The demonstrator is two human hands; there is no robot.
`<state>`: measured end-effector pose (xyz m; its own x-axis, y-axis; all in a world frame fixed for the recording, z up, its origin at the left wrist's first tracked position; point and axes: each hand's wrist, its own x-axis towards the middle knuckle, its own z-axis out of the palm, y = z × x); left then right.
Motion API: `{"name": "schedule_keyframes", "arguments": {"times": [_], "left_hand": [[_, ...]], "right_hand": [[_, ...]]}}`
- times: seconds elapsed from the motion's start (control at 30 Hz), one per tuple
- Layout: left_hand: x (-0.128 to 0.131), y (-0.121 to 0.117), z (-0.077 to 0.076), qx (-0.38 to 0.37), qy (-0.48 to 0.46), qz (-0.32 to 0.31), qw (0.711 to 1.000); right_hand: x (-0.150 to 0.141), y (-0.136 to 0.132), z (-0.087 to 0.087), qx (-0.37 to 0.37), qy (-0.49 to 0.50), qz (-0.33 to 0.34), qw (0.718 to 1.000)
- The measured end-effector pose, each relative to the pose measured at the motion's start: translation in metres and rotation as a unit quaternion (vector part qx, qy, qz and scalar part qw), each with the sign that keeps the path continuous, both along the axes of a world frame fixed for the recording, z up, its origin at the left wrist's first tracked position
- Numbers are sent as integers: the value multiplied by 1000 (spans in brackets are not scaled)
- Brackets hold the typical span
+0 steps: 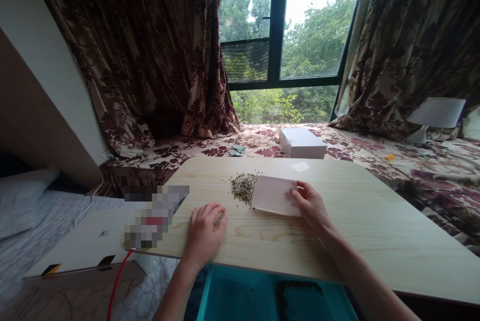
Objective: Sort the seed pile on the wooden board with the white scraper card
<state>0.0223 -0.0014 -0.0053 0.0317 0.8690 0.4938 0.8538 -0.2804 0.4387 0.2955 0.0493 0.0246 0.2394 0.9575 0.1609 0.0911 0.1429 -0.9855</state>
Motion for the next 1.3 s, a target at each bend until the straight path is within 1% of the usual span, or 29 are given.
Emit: {"name": "schedule_keyframes", "arguments": {"times": [0.2, 0.37, 0.6, 0.77, 1.13, 1.3], "left_hand": [[0, 0, 0, 13, 0, 1, 1000], [-1, 1, -2, 9, 2, 0, 1000], [-1, 1, -2, 14, 3, 3, 1000], [-1, 1, -2, 17, 3, 2, 1000], [-1, 0, 1, -5, 1, -2, 1000], [-1, 0, 0, 2, 1, -2, 1000]], "right_hand": [[0, -1, 1, 7, -6, -14, 1000], [0, -3, 3, 2, -7, -23, 1000], [-2, -3, 5, -6, -10, -11, 1000], [-1, -3, 3, -3, -7, -15, 1000], [-5, 3, 0, 24, -5, 26, 999], [-7, 5, -2, 38, -10, 38, 999]]}}
